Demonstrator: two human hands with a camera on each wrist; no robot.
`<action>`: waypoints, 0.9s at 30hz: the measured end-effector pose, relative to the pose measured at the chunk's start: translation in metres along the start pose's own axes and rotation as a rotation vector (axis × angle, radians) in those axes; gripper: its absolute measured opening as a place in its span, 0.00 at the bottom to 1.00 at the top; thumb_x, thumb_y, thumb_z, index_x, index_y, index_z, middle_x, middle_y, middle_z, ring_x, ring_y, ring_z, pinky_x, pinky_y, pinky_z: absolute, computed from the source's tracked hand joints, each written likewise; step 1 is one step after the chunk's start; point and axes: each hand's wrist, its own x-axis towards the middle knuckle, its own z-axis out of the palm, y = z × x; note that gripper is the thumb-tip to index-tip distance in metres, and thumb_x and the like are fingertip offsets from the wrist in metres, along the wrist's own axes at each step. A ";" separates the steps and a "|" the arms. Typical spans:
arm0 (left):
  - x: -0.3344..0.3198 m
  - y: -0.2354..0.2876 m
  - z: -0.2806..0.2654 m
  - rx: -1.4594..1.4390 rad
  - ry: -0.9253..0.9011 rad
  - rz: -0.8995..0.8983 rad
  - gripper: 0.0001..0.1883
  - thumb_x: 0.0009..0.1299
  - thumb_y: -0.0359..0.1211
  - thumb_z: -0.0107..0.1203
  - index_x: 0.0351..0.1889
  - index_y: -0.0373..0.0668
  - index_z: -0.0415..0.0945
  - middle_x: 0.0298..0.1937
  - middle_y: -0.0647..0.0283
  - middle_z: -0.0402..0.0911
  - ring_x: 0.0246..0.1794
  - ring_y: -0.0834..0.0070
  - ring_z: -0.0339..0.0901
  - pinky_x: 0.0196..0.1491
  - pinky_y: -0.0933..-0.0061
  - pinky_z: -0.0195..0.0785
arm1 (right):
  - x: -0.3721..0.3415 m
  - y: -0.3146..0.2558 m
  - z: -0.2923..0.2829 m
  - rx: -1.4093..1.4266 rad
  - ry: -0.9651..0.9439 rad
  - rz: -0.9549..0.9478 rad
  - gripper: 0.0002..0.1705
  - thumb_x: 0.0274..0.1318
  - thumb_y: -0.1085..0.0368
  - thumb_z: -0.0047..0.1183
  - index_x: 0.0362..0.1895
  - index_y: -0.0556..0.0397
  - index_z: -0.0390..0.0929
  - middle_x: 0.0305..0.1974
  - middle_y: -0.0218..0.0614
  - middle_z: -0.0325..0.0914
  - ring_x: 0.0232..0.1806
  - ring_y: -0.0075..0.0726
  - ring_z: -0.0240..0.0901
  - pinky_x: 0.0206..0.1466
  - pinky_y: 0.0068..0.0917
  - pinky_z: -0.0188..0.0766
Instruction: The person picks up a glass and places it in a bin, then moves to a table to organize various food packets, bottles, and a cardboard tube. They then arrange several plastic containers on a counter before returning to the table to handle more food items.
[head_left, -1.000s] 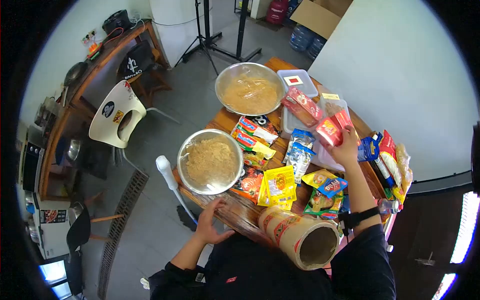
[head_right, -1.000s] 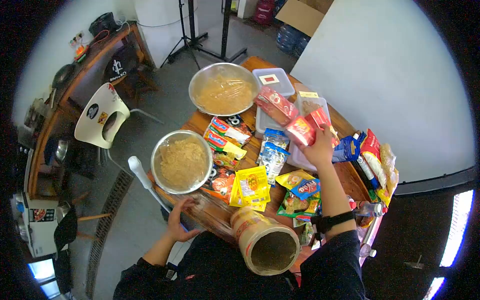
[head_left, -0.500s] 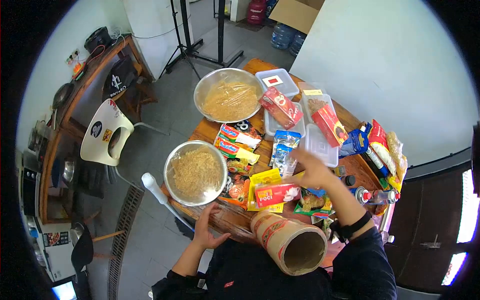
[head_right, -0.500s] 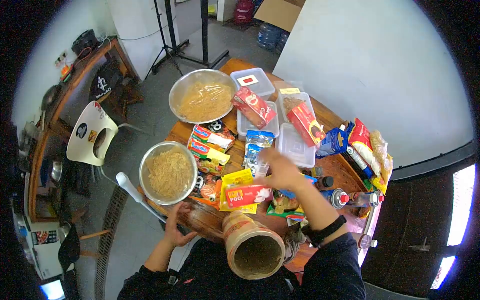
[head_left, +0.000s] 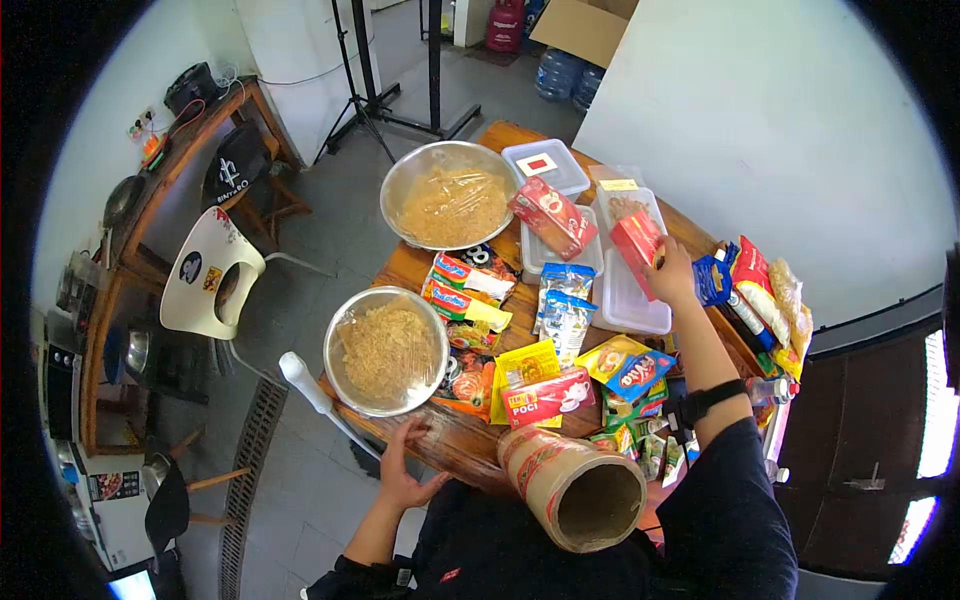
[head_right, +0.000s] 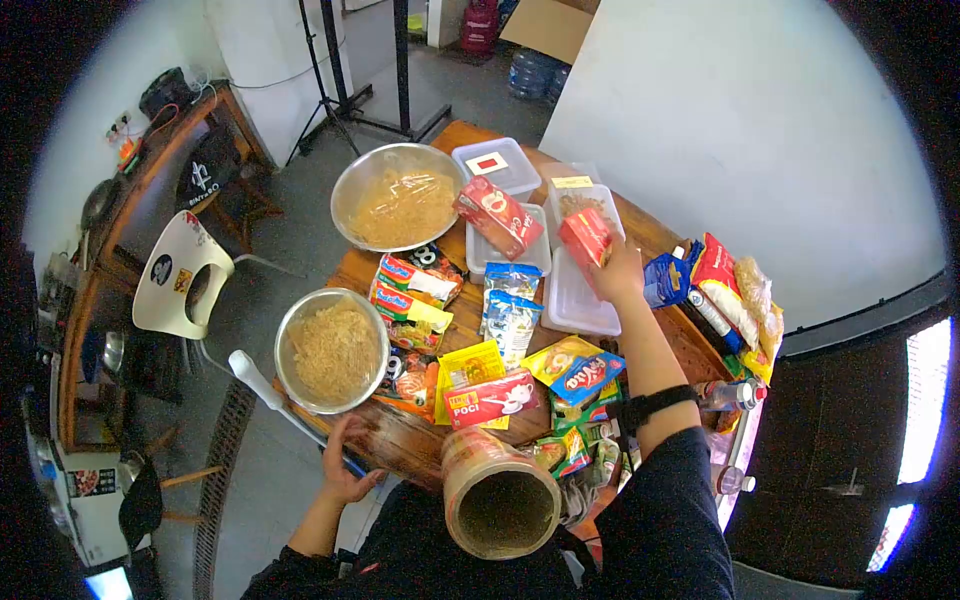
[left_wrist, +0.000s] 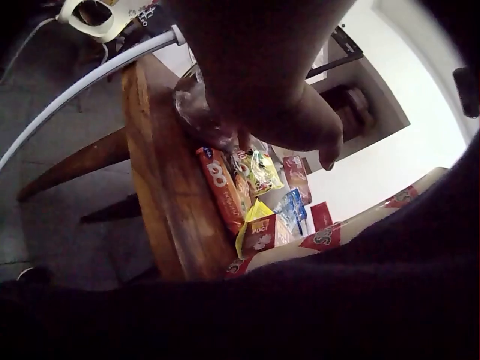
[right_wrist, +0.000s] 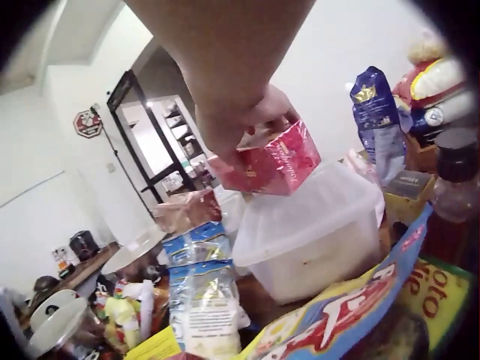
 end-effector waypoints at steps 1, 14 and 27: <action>-0.002 -0.002 0.000 0.001 0.001 -0.001 0.45 0.46 0.48 0.62 0.58 0.33 0.52 0.50 0.49 0.66 0.44 0.63 0.70 0.47 0.66 0.60 | -0.004 -0.007 -0.004 0.055 0.030 -0.041 0.36 0.34 0.61 0.60 0.52 0.50 0.61 0.46 0.46 0.65 0.47 0.46 0.64 0.49 0.36 0.62; 0.011 -0.002 0.005 0.001 -0.039 0.041 0.43 0.44 0.41 0.63 0.55 0.34 0.54 0.48 0.50 0.68 0.44 0.60 0.70 0.46 0.67 0.62 | -0.066 -0.085 0.006 0.396 -0.653 -0.522 0.35 0.32 0.58 0.60 0.50 0.53 0.64 0.46 0.45 0.65 0.50 0.48 0.62 0.52 0.35 0.60; 0.000 0.009 -0.008 0.071 0.043 0.039 0.41 0.46 0.42 0.63 0.55 0.33 0.55 0.47 0.50 0.68 0.44 0.60 0.70 0.47 0.66 0.61 | 0.019 -0.099 0.046 0.189 0.036 -0.330 0.34 0.38 0.59 0.54 0.53 0.53 0.58 0.47 0.47 0.62 0.50 0.51 0.59 0.51 0.38 0.58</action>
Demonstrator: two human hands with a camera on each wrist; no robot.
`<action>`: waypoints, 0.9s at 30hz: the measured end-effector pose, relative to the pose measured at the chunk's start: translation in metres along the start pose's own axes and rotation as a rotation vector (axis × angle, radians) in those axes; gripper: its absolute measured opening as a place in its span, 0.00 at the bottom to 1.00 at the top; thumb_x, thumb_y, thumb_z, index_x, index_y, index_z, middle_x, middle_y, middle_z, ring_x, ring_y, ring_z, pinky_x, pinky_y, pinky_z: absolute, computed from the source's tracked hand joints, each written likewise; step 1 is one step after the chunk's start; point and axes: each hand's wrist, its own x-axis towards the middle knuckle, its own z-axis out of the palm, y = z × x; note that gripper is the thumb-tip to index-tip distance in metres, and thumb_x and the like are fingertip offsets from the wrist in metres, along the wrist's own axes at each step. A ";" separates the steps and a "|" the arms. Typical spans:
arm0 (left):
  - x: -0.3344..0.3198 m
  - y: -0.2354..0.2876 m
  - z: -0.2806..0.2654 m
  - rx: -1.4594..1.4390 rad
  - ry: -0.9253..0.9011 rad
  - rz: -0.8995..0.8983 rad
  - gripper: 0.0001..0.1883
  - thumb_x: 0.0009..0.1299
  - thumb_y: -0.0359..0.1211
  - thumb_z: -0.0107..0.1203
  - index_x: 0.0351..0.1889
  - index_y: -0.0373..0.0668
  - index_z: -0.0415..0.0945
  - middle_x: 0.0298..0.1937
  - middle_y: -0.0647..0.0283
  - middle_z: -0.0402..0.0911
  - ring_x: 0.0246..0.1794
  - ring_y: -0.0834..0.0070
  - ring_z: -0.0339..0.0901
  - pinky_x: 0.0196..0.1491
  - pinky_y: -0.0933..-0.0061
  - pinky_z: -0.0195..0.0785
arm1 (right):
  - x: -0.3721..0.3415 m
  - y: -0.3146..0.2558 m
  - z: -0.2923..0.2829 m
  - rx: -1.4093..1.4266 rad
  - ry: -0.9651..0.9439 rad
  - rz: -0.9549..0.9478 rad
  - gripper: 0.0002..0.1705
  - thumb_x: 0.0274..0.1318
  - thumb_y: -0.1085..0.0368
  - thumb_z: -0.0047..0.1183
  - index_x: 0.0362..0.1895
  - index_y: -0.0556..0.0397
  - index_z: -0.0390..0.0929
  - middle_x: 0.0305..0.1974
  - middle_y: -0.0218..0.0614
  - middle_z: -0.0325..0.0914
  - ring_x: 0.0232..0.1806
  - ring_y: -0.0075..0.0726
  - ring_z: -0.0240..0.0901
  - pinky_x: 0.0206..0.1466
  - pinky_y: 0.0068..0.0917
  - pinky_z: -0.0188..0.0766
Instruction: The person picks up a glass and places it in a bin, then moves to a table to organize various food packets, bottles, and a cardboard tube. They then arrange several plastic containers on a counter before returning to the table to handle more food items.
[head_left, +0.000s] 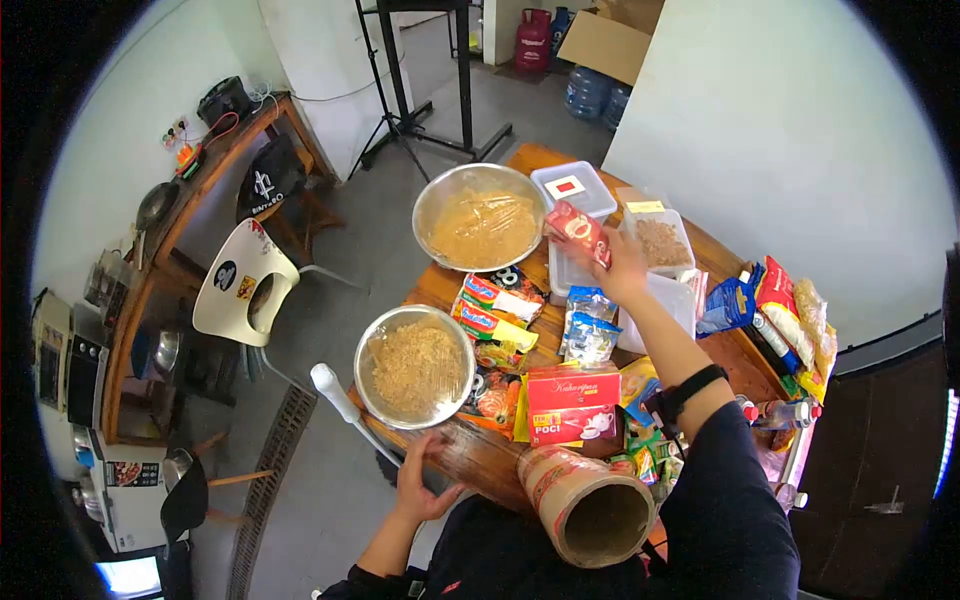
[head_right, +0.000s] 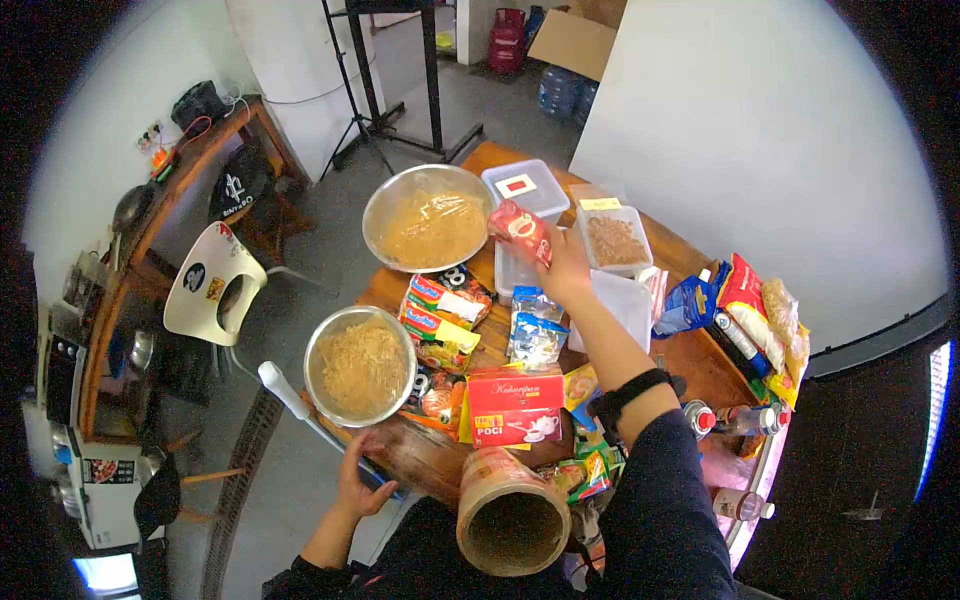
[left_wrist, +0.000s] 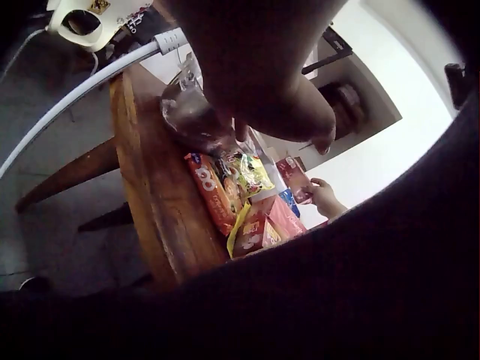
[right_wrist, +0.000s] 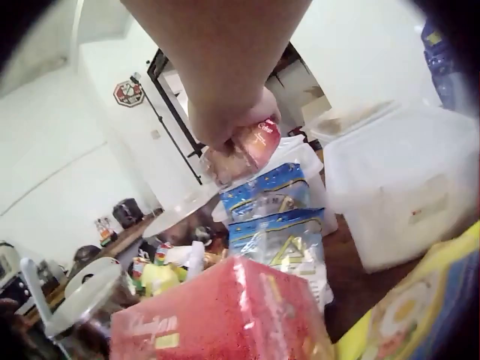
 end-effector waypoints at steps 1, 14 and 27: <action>-0.003 0.000 0.000 0.009 0.005 -0.001 0.41 0.46 0.42 0.63 0.55 0.33 0.55 0.47 0.50 0.68 0.44 0.60 0.70 0.47 0.66 0.61 | -0.006 -0.005 -0.007 0.082 0.057 -0.026 0.33 0.36 0.61 0.58 0.50 0.54 0.61 0.44 0.45 0.64 0.46 0.49 0.61 0.50 0.37 0.59; 0.008 -0.006 0.019 -0.099 -0.035 -0.050 0.40 0.46 0.38 0.61 0.56 0.33 0.54 0.49 0.52 0.66 0.44 0.64 0.69 0.48 0.68 0.60 | -0.107 0.002 -0.053 0.397 -0.330 -0.099 0.34 0.33 0.61 0.61 0.50 0.53 0.63 0.48 0.48 0.63 0.52 0.49 0.59 0.55 0.34 0.56; 0.000 -0.010 0.018 -0.132 -0.021 -0.051 0.41 0.50 0.42 0.60 0.58 0.35 0.51 0.51 0.52 0.64 0.45 0.65 0.68 0.50 0.65 0.58 | -0.132 0.053 -0.034 -0.618 -0.240 0.063 0.10 0.35 0.61 0.55 0.29 0.42 0.74 0.32 0.25 0.70 0.39 0.30 0.65 0.40 0.32 0.57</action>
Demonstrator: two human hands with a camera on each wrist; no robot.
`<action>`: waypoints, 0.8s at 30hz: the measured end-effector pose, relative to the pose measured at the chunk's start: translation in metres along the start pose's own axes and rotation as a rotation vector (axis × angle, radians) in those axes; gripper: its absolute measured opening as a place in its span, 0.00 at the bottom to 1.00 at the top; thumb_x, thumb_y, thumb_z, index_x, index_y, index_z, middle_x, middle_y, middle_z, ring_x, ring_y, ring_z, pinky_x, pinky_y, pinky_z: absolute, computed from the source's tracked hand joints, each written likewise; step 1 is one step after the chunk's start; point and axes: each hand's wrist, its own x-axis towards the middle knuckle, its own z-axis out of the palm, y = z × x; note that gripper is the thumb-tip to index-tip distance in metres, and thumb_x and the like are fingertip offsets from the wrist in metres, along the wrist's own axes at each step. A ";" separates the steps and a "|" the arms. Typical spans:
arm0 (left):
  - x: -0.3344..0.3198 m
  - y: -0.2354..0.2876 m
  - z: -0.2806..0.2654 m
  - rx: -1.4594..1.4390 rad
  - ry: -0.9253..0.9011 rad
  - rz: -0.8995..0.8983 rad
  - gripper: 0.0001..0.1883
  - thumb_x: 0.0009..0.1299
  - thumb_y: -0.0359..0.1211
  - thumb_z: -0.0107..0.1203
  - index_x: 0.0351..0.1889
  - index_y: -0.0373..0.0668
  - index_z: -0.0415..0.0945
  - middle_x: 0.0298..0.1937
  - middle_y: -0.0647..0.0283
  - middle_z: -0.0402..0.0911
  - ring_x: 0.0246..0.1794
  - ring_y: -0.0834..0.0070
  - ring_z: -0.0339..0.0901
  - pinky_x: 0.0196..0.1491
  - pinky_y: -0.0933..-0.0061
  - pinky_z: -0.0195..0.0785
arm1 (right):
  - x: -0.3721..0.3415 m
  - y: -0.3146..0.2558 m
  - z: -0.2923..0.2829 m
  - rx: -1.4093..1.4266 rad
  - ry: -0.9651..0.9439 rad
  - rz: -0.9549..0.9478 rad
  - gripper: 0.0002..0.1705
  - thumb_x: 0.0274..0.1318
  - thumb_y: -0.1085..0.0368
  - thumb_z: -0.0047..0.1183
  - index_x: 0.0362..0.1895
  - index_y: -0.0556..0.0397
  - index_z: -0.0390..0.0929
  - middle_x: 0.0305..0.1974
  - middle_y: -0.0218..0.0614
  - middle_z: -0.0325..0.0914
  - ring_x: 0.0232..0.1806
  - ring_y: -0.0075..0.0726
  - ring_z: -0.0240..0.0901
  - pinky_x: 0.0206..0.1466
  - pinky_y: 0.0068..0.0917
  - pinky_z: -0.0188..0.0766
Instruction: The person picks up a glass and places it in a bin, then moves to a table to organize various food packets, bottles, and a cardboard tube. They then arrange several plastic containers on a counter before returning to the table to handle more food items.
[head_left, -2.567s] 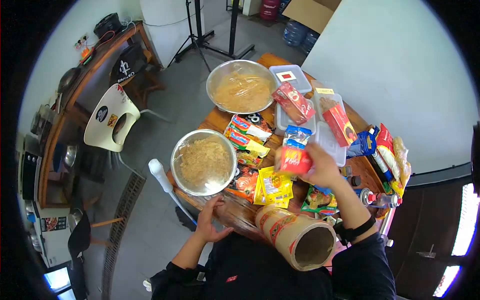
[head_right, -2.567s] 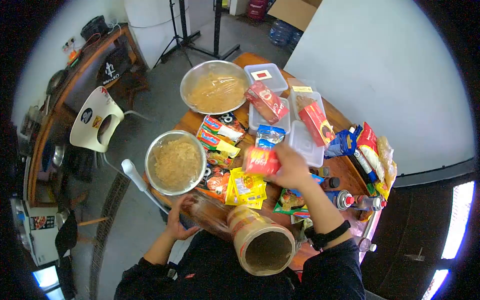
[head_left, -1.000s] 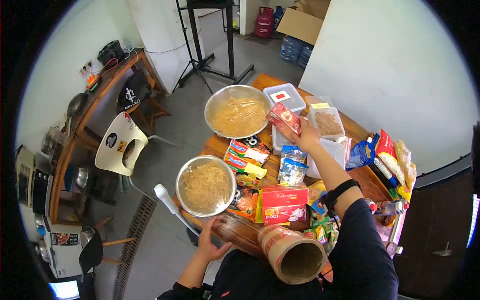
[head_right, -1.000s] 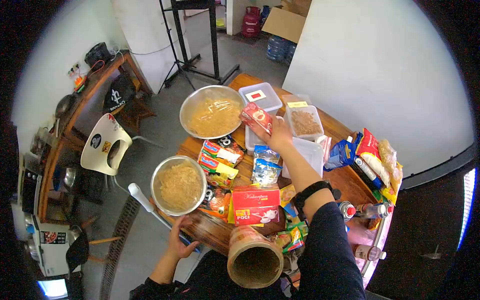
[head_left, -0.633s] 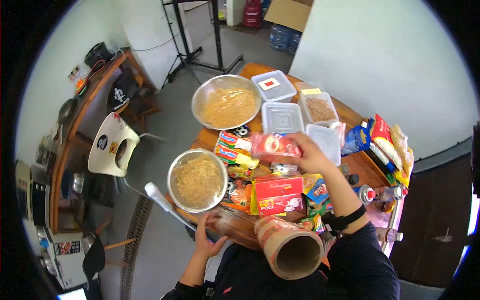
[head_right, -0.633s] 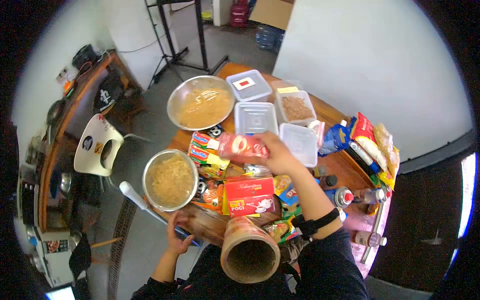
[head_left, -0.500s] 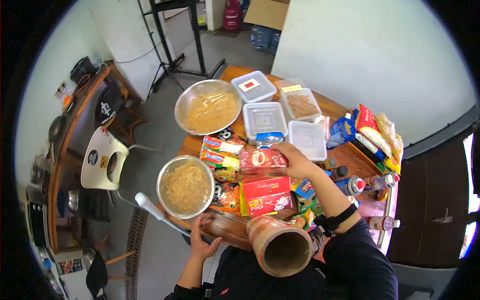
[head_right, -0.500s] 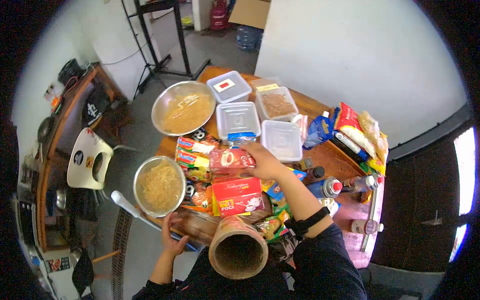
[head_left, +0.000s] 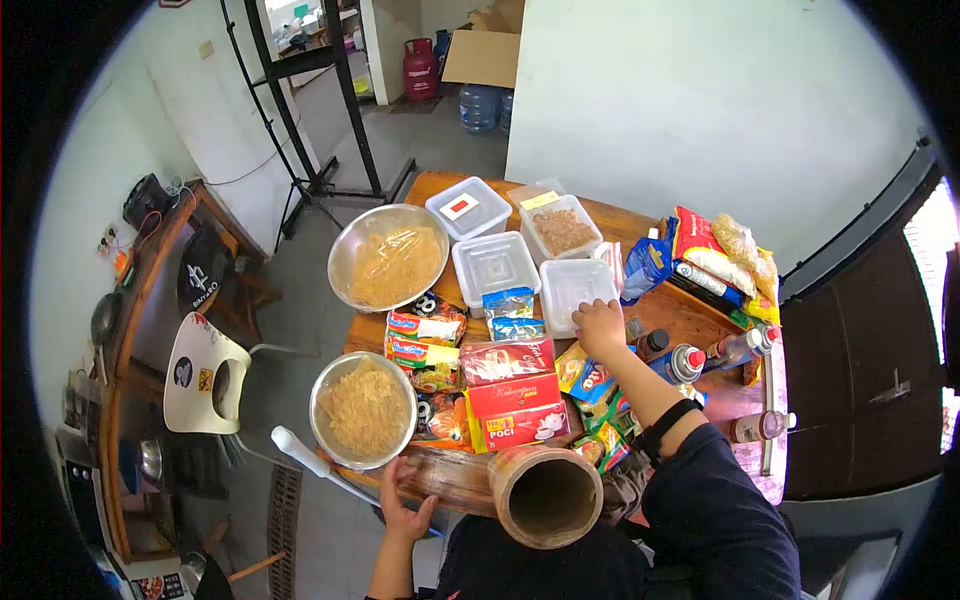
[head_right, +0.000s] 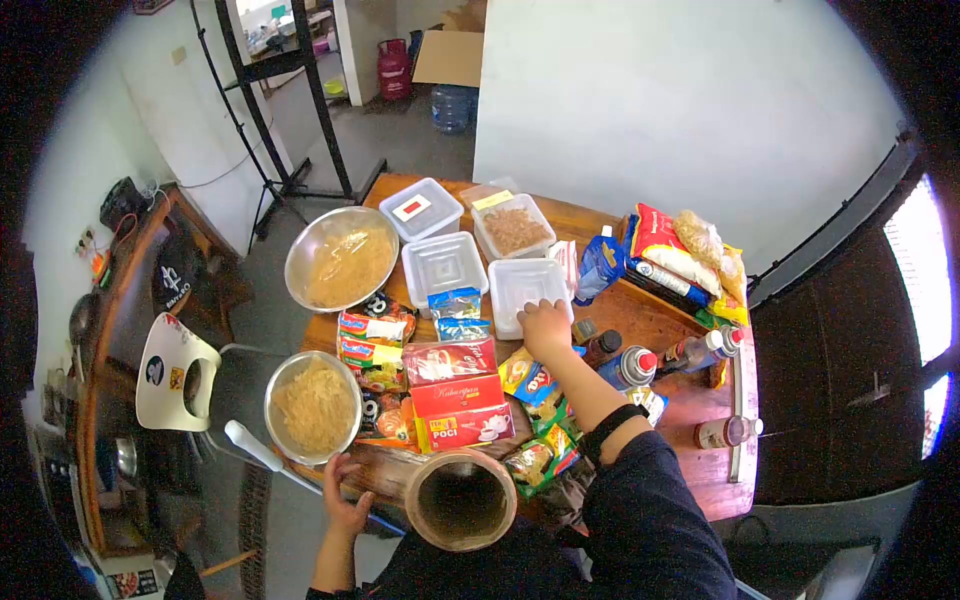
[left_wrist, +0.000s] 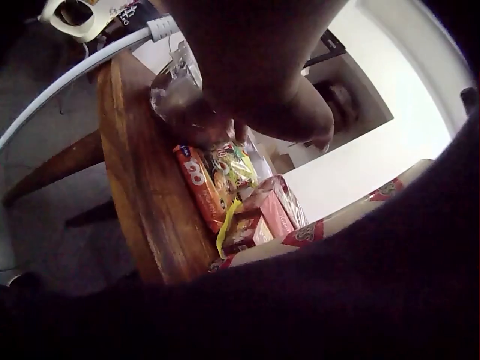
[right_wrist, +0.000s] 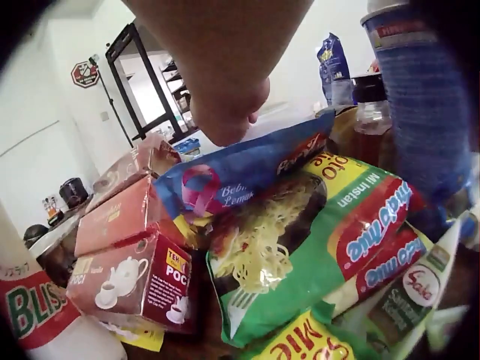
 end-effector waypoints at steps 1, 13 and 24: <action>-0.001 0.000 -0.002 0.002 -0.005 -0.014 0.42 0.51 0.44 0.59 0.59 0.36 0.50 0.52 0.52 0.64 0.46 0.65 0.68 0.51 0.64 0.57 | -0.001 -0.001 -0.003 0.002 0.019 -0.007 0.09 0.36 0.62 0.54 0.29 0.41 0.74 0.31 0.24 0.70 0.39 0.30 0.65 0.40 0.32 0.57; -0.001 -0.001 -0.013 -0.047 0.048 0.017 0.40 0.46 0.38 0.62 0.56 0.33 0.55 0.48 0.52 0.68 0.41 0.67 0.70 0.46 0.69 0.61 | -0.024 0.007 -0.066 0.158 0.330 0.075 0.04 0.35 0.65 0.51 0.23 0.43 0.74 0.27 0.26 0.70 0.34 0.32 0.67 0.36 0.35 0.58; 0.013 -0.010 -0.008 -0.055 -0.416 0.158 0.29 0.47 0.35 0.61 0.47 0.34 0.64 0.41 0.53 0.72 0.36 0.68 0.71 0.40 0.72 0.64 | -0.154 -0.001 -0.206 0.711 0.708 0.322 0.11 0.30 0.73 0.56 0.26 0.59 0.73 0.23 0.39 0.70 0.22 0.34 0.66 0.24 0.24 0.62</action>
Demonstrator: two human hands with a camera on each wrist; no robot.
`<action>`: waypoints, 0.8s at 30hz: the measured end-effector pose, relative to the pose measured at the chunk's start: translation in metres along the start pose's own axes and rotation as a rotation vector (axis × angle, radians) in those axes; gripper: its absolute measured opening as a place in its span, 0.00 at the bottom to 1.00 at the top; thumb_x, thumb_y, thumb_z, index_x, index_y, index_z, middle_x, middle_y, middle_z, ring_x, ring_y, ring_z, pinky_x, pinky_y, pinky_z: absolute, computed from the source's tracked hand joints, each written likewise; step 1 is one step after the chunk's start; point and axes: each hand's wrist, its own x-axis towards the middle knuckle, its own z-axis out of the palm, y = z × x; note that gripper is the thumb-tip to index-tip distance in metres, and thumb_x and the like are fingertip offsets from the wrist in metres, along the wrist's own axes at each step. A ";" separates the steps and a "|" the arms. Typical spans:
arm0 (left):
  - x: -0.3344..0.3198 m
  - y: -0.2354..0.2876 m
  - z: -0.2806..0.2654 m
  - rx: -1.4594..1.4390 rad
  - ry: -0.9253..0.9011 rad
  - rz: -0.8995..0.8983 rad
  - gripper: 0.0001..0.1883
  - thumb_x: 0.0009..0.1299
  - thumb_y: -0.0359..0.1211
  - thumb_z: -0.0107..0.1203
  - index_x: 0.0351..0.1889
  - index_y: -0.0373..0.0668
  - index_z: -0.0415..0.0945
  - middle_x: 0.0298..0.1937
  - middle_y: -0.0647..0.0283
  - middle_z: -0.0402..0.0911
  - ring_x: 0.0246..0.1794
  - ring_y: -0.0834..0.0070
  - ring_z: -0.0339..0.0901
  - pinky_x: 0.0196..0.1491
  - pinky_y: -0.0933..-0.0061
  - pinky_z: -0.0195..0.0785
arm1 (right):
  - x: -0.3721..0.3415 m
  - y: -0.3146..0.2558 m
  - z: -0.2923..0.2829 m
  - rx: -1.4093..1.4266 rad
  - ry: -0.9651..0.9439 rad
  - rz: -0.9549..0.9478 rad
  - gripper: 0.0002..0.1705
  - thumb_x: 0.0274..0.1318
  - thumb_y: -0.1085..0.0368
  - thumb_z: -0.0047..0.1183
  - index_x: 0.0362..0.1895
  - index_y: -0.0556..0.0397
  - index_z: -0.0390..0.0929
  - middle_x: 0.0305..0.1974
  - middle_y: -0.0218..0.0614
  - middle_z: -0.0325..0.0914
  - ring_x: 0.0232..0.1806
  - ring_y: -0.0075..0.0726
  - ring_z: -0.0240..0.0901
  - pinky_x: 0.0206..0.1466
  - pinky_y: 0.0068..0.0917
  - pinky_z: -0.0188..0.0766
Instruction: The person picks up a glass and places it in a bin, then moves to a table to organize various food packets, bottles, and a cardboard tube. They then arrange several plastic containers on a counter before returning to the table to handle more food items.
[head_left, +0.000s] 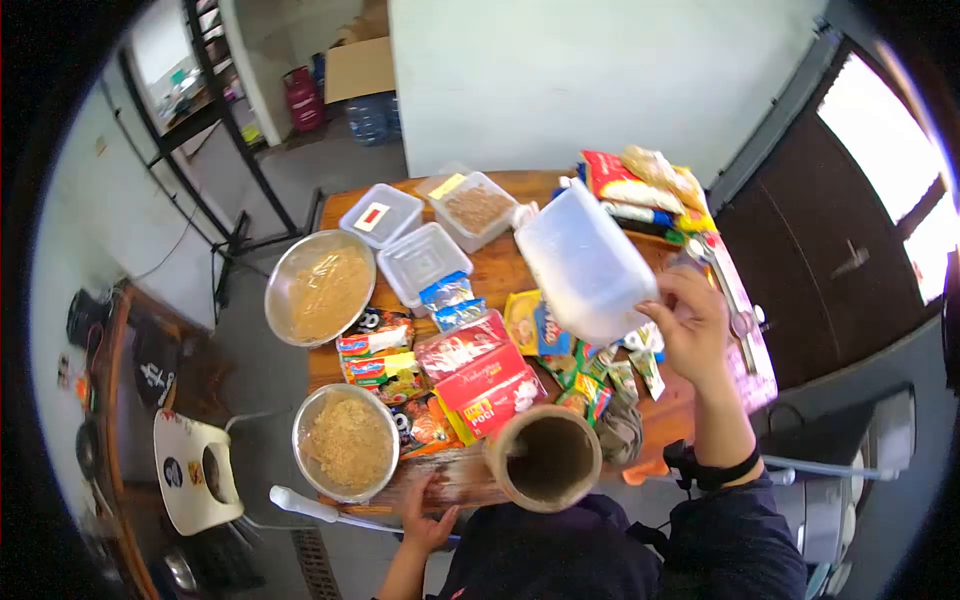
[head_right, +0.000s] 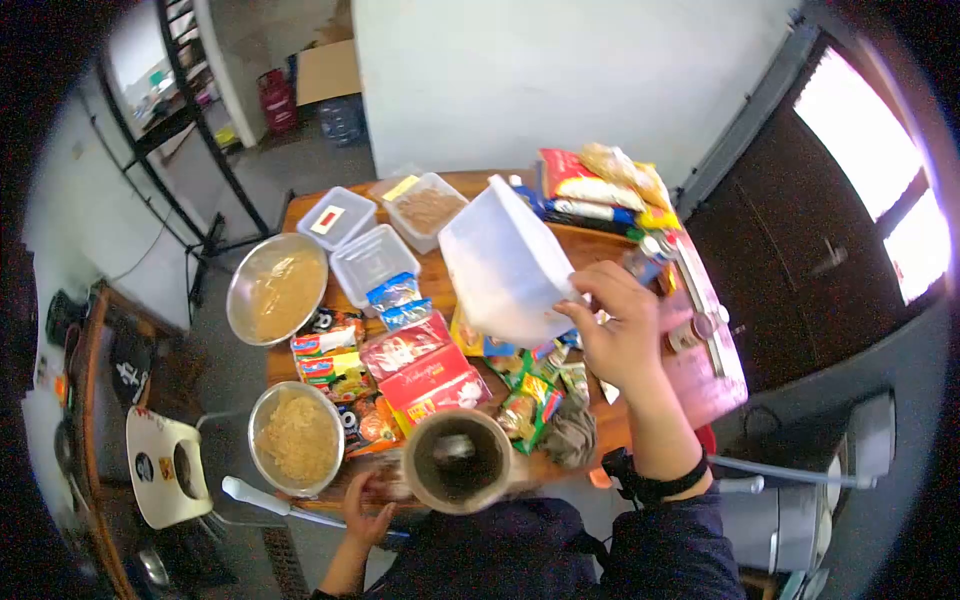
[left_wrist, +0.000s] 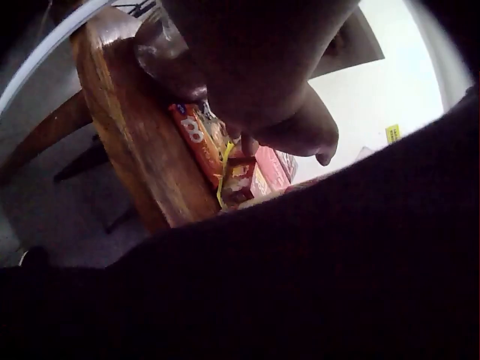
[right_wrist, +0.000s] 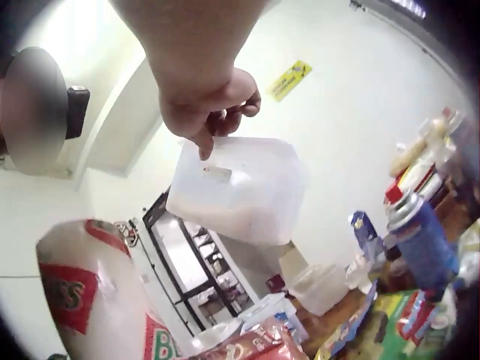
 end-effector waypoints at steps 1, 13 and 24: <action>-0.001 0.003 0.002 -0.036 -0.039 -0.006 0.29 0.47 0.34 0.61 0.47 0.34 0.65 0.41 0.53 0.72 0.36 0.68 0.71 0.40 0.72 0.64 | -0.012 -0.010 -0.020 0.009 0.024 0.049 0.11 0.31 0.73 0.56 0.26 0.59 0.73 0.23 0.38 0.70 0.22 0.33 0.66 0.25 0.23 0.61; -0.046 0.037 0.088 0.045 -0.407 0.179 0.18 0.49 0.31 0.61 0.39 0.38 0.72 0.17 0.67 0.67 0.17 0.81 0.64 0.24 0.82 0.60 | -0.297 -0.067 -0.223 -0.298 0.205 0.377 0.10 0.33 0.68 0.57 0.24 0.58 0.72 0.22 0.35 0.68 0.18 0.28 0.63 0.20 0.20 0.59; -0.178 0.057 0.334 0.197 -1.289 0.270 0.17 0.52 0.34 0.60 0.37 0.37 0.71 0.21 0.65 0.74 0.21 0.79 0.70 0.28 0.78 0.65 | -0.670 -0.227 -0.315 -0.890 0.469 1.234 0.09 0.35 0.69 0.53 0.27 0.51 0.73 0.26 0.35 0.67 0.30 0.43 0.68 0.31 0.33 0.66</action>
